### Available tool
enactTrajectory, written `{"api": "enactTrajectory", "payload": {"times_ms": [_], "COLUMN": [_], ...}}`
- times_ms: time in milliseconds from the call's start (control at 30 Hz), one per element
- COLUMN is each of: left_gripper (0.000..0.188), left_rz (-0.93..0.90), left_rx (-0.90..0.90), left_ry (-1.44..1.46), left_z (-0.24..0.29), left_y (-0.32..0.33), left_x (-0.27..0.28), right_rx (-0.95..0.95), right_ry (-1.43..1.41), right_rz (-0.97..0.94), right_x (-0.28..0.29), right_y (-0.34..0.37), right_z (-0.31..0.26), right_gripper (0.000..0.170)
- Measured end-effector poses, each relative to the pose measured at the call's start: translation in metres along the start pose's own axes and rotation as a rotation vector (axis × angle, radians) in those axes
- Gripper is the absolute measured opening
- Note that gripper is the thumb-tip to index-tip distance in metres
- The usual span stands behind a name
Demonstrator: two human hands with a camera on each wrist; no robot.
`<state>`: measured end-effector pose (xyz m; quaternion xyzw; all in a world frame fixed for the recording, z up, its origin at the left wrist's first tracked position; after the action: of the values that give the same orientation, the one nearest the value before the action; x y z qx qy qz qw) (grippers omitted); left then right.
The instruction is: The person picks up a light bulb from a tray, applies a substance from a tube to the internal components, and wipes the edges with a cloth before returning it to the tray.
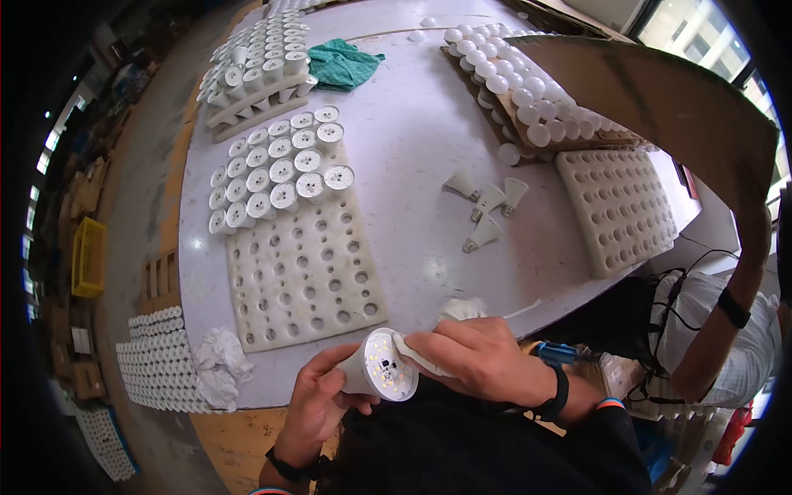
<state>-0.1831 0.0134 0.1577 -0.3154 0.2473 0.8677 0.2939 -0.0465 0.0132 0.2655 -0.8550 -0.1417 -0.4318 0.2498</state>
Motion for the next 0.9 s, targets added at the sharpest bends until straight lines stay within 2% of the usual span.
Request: {"api": "enactTrajectory", "payload": {"times_ms": [267,333,533,767,900], "left_gripper": [0.04,0.035,0.023,0.019,0.019], "left_rz": [0.026,-0.017,0.034,0.083,-0.021], "left_rx": [-0.148,-0.255,-0.266,-0.256,-0.334], "left_ry": [-0.093,-0.172,-0.201,-0.252,-0.271], "left_z": [0.018,0.028,0.031,0.035,0.035], "left_y": [0.004,0.005,0.006,0.006,-0.001], "left_x": [-0.002,-0.006,-0.002,0.003,-0.002], "right_rx": [-0.024,-0.034,-0.041,-0.065,-0.127], "right_ry": [-0.04,-0.044,-0.078,-0.177,-0.293], "right_rz": [-0.01,-0.028,-0.032,-0.071,-0.047], "right_x": [-0.004,-0.006,-0.007,-0.01,-0.009], "right_y": [0.002,0.002,0.001,0.002,0.004], "right_z": [0.004,0.005,0.006,0.009,0.019], "right_gripper": [0.032,0.031,0.028,0.023,0.02]}}
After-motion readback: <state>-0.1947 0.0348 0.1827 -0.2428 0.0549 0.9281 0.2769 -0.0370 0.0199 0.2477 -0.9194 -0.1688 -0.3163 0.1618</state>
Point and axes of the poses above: each hand's wrist, its own y-axis away from the middle knuckle, its own x-axis out of the back of the hand, z = x × y, the point moved 10 cm from there along -y, towards the middle knuckle, and after that the axes turned 8 degrees about -z, right-handed, at the moved point
